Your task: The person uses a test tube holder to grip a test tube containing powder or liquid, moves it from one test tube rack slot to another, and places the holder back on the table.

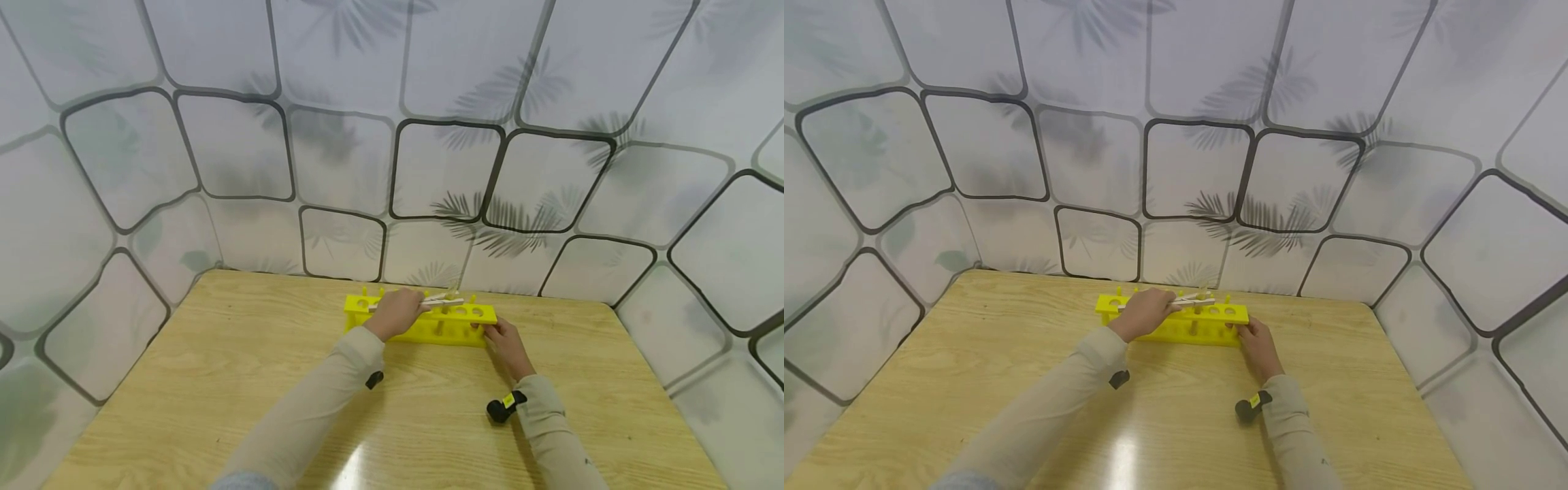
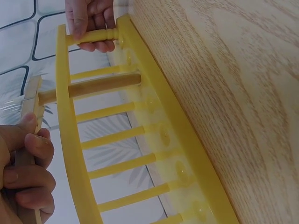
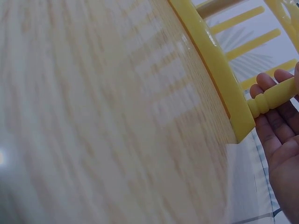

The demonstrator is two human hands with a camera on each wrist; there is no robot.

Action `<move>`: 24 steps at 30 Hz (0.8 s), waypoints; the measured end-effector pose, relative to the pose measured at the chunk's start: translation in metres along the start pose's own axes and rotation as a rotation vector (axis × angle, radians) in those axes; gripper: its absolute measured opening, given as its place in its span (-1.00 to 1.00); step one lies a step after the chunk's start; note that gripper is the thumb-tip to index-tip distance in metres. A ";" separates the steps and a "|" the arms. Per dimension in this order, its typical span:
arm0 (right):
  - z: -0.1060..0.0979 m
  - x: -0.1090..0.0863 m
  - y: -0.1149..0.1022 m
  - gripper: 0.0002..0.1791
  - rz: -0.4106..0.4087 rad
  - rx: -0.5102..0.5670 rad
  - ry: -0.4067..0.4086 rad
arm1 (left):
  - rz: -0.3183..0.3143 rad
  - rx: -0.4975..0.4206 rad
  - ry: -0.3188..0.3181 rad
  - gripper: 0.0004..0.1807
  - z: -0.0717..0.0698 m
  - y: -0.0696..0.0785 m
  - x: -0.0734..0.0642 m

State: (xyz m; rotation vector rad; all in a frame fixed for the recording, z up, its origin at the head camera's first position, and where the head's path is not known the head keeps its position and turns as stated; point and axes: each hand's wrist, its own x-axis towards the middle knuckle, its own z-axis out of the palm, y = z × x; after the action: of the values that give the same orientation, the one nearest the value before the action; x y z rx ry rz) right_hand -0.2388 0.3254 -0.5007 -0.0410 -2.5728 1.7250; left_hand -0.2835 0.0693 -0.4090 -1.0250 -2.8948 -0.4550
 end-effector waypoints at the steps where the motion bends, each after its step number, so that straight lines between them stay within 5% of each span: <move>1: 0.000 0.000 0.000 -0.62 -0.001 0.000 -0.001 | -0.001 -0.001 -0.001 -0.62 0.000 0.000 0.000; 24: -0.001 -0.001 0.000 -0.61 -0.019 0.003 -0.004 | 0.004 0.068 -0.042 -0.68 -0.001 -0.002 0.001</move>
State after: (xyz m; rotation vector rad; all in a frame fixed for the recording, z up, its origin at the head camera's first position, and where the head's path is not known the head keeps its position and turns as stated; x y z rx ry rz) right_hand -0.2379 0.3259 -0.5007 -0.0133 -2.5649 1.7236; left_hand -0.2857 0.0687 -0.4078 -1.0433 -2.9218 -0.3369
